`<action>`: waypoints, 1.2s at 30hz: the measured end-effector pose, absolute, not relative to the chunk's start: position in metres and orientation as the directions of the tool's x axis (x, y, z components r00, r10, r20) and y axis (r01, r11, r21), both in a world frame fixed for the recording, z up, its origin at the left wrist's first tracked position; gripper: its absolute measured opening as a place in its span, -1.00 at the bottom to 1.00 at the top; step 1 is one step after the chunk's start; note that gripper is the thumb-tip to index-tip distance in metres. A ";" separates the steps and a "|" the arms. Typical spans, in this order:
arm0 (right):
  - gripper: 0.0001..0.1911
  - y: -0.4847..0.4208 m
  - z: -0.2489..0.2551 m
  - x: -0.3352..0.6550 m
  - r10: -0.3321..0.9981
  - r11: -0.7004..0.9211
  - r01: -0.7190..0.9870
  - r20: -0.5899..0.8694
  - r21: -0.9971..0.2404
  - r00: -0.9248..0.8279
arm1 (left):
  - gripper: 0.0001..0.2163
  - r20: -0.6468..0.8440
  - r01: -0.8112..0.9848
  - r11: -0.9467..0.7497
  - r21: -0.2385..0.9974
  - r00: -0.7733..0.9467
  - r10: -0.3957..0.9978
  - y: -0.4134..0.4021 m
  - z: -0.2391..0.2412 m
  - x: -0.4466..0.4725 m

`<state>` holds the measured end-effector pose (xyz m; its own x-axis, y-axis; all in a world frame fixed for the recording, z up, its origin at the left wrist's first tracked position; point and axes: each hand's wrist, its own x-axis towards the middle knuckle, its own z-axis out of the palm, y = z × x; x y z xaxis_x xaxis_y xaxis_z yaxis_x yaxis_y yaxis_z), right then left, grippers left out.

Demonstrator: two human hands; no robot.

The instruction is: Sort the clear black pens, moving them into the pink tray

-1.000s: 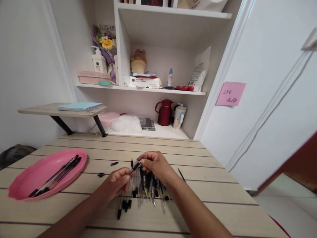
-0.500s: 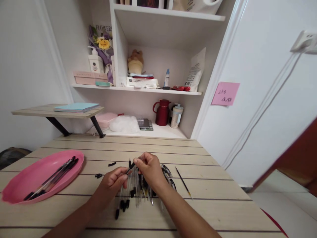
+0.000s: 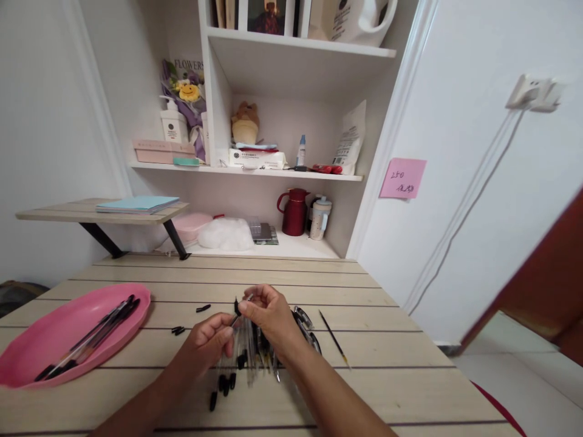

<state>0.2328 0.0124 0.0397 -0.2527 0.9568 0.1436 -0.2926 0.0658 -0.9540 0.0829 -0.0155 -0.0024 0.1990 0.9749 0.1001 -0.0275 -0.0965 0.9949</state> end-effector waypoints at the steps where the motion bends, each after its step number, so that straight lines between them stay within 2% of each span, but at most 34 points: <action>1: -0.67 0.012 0.040 0.233 0.949 0.056 -0.313 0.148 -0.948 -0.277 | -0.82 0.103 -0.031 -0.099 0.995 0.206 0.973 -0.015 -0.002 0.083; 7: -0.76 0.012 0.038 0.231 0.980 0.067 -0.306 0.120 -0.950 -0.158 | -0.80 0.100 -0.014 -0.099 0.995 0.226 0.969 -0.016 0.002 0.084; 11: -0.68 0.011 0.038 0.230 0.964 0.015 -0.390 0.118 -0.920 -0.240 | -0.78 0.090 -0.016 -0.089 0.996 0.233 0.968 -0.016 0.003 0.083; 13: -0.74 0.011 0.037 0.228 0.974 0.013 -0.411 0.104 -0.912 -0.199 | -0.78 0.089 -0.004 -0.090 0.996 0.233 0.968 -0.016 0.002 0.083; 16: -0.76 0.011 0.035 0.227 0.991 0.072 -0.364 0.108 -0.928 -0.080 | -0.78 0.084 0.018 -0.090 0.996 0.221 0.972 -0.014 0.000 0.082; 21: -0.75 0.009 0.032 0.229 0.980 0.067 -0.383 0.132 -0.921 -0.147 | -0.79 0.083 0.024 -0.091 0.996 0.233 0.969 -0.013 0.001 0.081; 26: -0.78 0.008 0.027 0.231 0.989 0.090 -0.334 0.124 -0.938 -0.081 | -0.80 0.088 0.044 -0.101 0.994 0.228 0.970 -0.014 -0.002 0.081; 31: -0.72 0.010 0.029 0.245 0.975 0.135 -0.189 0.164 -0.973 -0.149 | -0.76 -0.026 -0.123 0.070 0.990 0.326 0.945 -0.016 -0.003 0.084; 36: -0.73 0.017 0.028 0.273 0.980 0.162 -0.023 0.163 -0.987 -0.115 | -0.79 -0.138 -0.384 0.297 0.875 0.390 0.910 -0.018 0.003 0.080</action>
<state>0.2734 0.0170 0.0278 -0.1149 0.9798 0.1634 -0.0233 0.1618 -0.9865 0.0798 -0.0185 0.0030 0.3903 0.9103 -0.1376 -0.3836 0.2967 0.8745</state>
